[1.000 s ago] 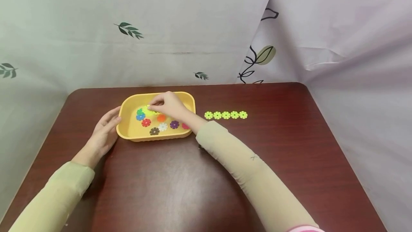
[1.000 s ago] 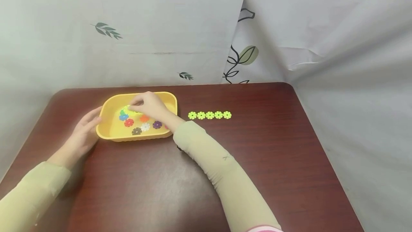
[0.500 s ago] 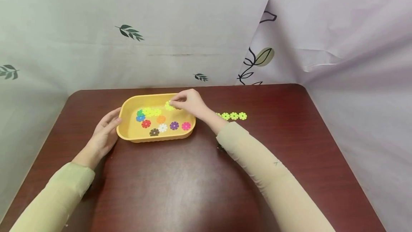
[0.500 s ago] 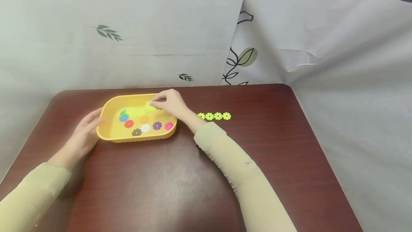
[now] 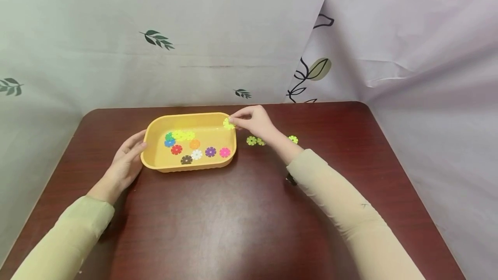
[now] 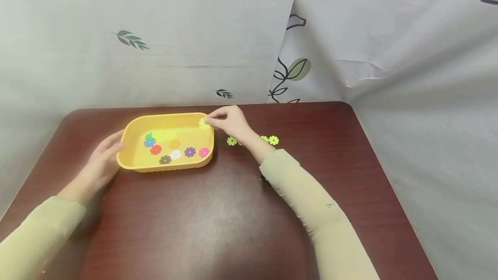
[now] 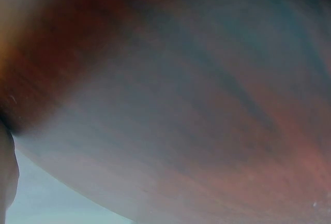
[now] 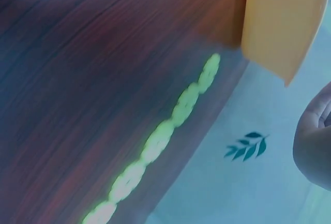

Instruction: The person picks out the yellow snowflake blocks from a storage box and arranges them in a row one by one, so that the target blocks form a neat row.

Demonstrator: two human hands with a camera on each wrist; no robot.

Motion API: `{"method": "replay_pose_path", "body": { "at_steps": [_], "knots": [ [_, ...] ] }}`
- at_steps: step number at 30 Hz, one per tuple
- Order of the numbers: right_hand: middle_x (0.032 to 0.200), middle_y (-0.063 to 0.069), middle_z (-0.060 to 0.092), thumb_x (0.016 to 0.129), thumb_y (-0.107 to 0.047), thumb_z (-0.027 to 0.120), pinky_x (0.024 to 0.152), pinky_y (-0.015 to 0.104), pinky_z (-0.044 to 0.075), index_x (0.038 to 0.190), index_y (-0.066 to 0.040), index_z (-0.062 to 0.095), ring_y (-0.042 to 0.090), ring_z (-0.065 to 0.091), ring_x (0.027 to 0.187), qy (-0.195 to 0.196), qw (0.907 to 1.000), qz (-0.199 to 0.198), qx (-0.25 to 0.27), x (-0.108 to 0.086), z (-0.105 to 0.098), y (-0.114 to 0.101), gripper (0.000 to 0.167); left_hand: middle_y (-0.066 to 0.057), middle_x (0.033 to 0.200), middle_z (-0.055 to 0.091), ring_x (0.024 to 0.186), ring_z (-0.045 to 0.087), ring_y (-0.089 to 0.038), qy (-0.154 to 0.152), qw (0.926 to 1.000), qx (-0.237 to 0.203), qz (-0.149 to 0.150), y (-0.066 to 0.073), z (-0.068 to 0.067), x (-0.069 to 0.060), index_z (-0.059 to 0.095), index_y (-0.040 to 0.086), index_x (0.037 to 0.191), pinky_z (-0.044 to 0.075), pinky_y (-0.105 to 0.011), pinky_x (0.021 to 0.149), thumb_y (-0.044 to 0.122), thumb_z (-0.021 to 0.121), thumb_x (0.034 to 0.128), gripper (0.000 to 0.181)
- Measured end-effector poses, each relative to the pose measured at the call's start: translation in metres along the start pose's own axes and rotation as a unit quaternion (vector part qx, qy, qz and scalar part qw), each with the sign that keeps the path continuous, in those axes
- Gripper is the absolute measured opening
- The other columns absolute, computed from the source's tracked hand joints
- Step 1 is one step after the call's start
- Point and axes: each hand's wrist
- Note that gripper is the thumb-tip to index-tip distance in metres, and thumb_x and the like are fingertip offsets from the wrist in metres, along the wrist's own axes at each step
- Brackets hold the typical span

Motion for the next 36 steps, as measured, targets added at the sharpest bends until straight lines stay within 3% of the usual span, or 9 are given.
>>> {"method": "replay_pose_path", "body": {
  "at_steps": [6,15,18,28,36],
  "knots": [
    [0.094,0.017,0.082,0.093,-0.015,0.083,0.090,0.058,0.063,0.105,0.002,0.082,0.010,0.073,0.071,0.027,0.9996,0.000,-0.003,-0.009,-0.023,0.009,0.020,0.007,0.137,0.070,0.122,0.068,-0.005,0.003,1.0000,0.000,0.000,0.001,-0.002,0.000,0.065,0.016,0.138,0.056,-0.017,0.099,-0.003,0.045,0.1104,0.039],
    [0.084,0.003,0.081,0.093,-0.014,0.084,0.083,0.048,0.064,0.104,0.002,0.083,0.042,0.076,0.089,0.071,0.9971,0.011,-0.025,-0.023,-0.059,0.027,0.020,0.006,0.137,0.070,0.123,0.067,-0.005,0.002,1.0000,-0.005,0.002,0.002,-0.003,0.000,0.065,0.016,0.138,0.056,-0.018,0.098,-0.003,0.045,0.1104,0.039],
    [0.083,-0.002,0.080,0.092,-0.014,0.084,0.078,0.040,0.064,0.105,0.002,0.082,0.035,0.078,0.085,0.081,0.9959,0.018,-0.035,-0.028,-0.073,0.034,0.021,0.007,0.138,0.068,0.123,0.067,-0.005,0.005,1.0000,0.001,0.000,0.002,-0.003,-0.001,0.064,0.017,0.139,0.056,-0.017,0.099,-0.003,0.046,0.1104,0.039],
    [0.075,-0.019,0.075,0.094,-0.012,0.082,0.078,0.035,0.065,0.107,0.008,0.080,0.013,0.074,0.073,0.108,0.9922,0.035,-0.052,-0.045,-0.115,0.060,0.024,0.007,0.138,0.068,0.123,0.066,-0.005,0.007,1.0000,0.006,0.003,0.002,-0.003,0.000,0.064,0.017,0.139,0.055,-0.017,0.100,-0.003,0.045,0.1103,0.039],
    [0.075,-0.023,0.074,0.095,-0.017,0.082,0.075,0.023,0.060,0.111,0.008,0.079,0.001,0.070,0.072,0.118,0.9871,0.067,-0.085,-0.061,-0.143,0.081,0.030,0.007,0.138,0.068,0.123,0.067,-0.005,0.007,1.0000,0.002,0.004,0.002,-0.002,0.000,0.064,0.016,0.138,0.056,-0.017,0.099,-0.004,0.045,0.1104,0.039]
  ]
}}
Point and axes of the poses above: each hand's wrist, its own x-axis towards the middle knuckle, its own z-axis out of the palm, y = z × x
